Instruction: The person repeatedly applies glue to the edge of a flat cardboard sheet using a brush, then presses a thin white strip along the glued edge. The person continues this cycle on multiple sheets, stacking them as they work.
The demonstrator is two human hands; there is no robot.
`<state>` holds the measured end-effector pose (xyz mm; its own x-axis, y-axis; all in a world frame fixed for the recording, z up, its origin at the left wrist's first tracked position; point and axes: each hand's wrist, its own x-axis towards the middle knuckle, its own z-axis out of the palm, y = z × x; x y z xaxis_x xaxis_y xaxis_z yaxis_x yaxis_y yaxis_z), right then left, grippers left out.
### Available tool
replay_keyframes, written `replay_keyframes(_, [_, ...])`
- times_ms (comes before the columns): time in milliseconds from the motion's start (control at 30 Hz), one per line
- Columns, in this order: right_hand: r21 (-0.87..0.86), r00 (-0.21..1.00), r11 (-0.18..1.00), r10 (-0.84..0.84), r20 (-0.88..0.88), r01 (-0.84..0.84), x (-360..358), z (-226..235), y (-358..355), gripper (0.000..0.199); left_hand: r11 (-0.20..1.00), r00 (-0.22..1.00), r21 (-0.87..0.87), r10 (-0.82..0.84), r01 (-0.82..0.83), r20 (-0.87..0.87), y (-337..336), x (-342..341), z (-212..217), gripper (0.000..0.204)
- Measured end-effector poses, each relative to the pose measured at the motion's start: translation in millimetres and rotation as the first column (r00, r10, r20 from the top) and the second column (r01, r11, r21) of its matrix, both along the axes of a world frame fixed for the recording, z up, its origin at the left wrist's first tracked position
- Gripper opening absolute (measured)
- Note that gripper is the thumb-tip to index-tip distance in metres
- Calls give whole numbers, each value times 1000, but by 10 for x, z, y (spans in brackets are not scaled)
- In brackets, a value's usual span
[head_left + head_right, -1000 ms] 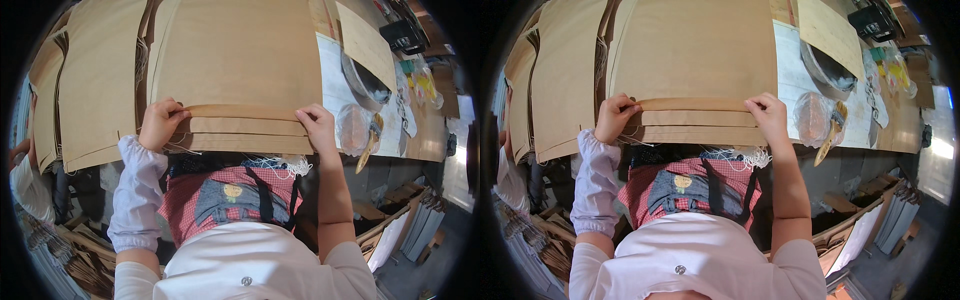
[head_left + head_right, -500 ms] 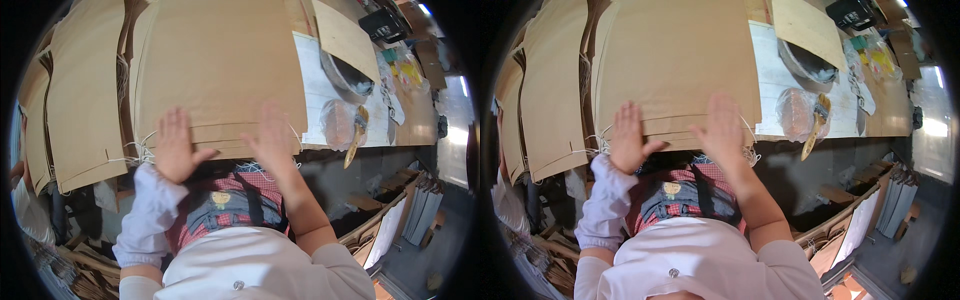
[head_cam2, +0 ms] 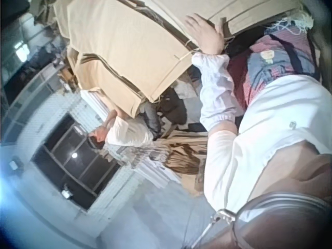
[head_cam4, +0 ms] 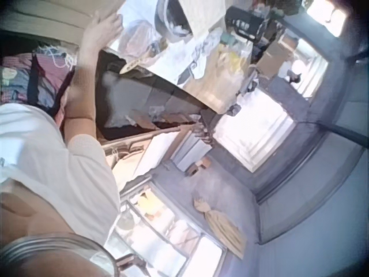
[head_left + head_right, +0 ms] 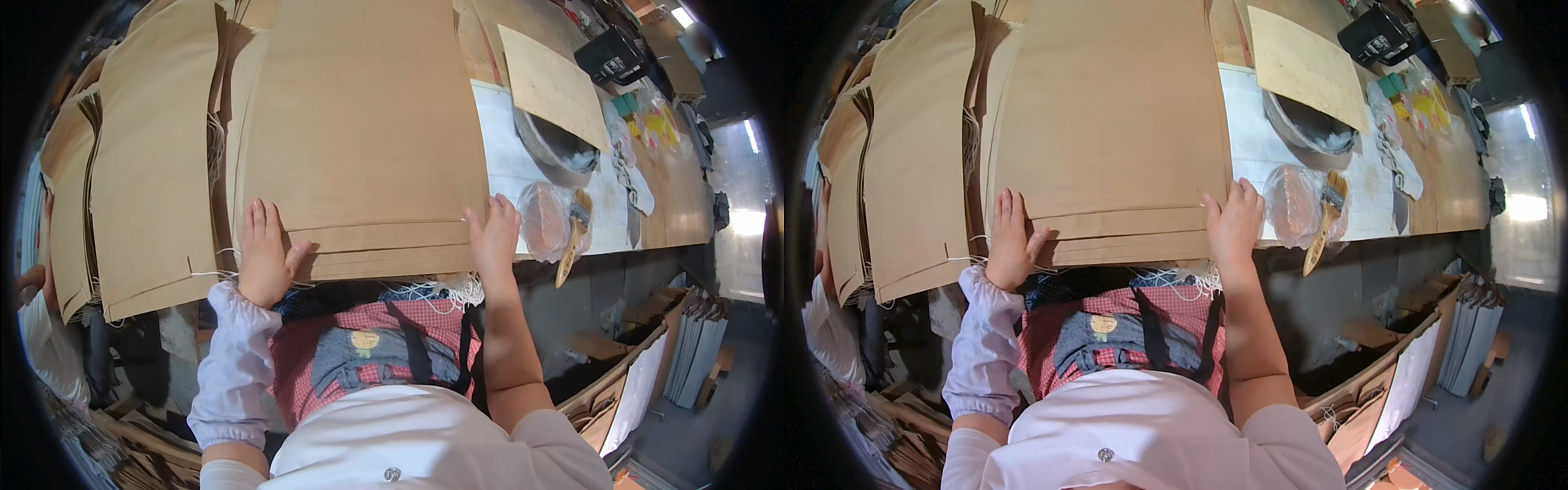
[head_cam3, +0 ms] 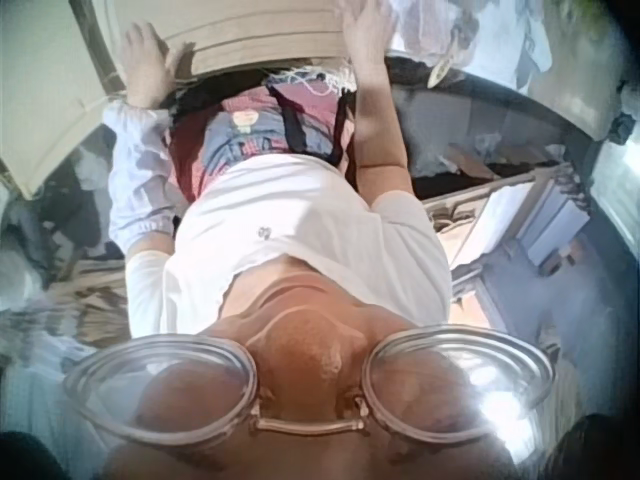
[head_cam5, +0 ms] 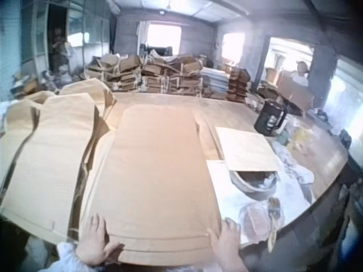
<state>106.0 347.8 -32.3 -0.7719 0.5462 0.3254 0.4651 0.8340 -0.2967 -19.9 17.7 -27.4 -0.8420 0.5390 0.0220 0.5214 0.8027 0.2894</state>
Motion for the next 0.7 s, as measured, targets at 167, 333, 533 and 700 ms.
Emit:
replay_keyframes(167, [2,998,998,57,-5,-57,-41,62,-90,36,997,999,-55,46,-47,-24,81,80,40,85])
replay_keyframes(333, [208,995,973,100,5,-99,-27,-20,-57,29,998,999,-42,42,-42,-13,82,66,27,88])
replay_keyframes(533, [-494,994,869,-25,-111,-33,-7,-18,85,26,996,997,-58,65,-67,-32,104,92,33,89])
replay_keyframes(700, [-53,992,997,56,-116,-63,-44,-3,13,26,996,997,-57,68,-71,-39,143,88,16,89])
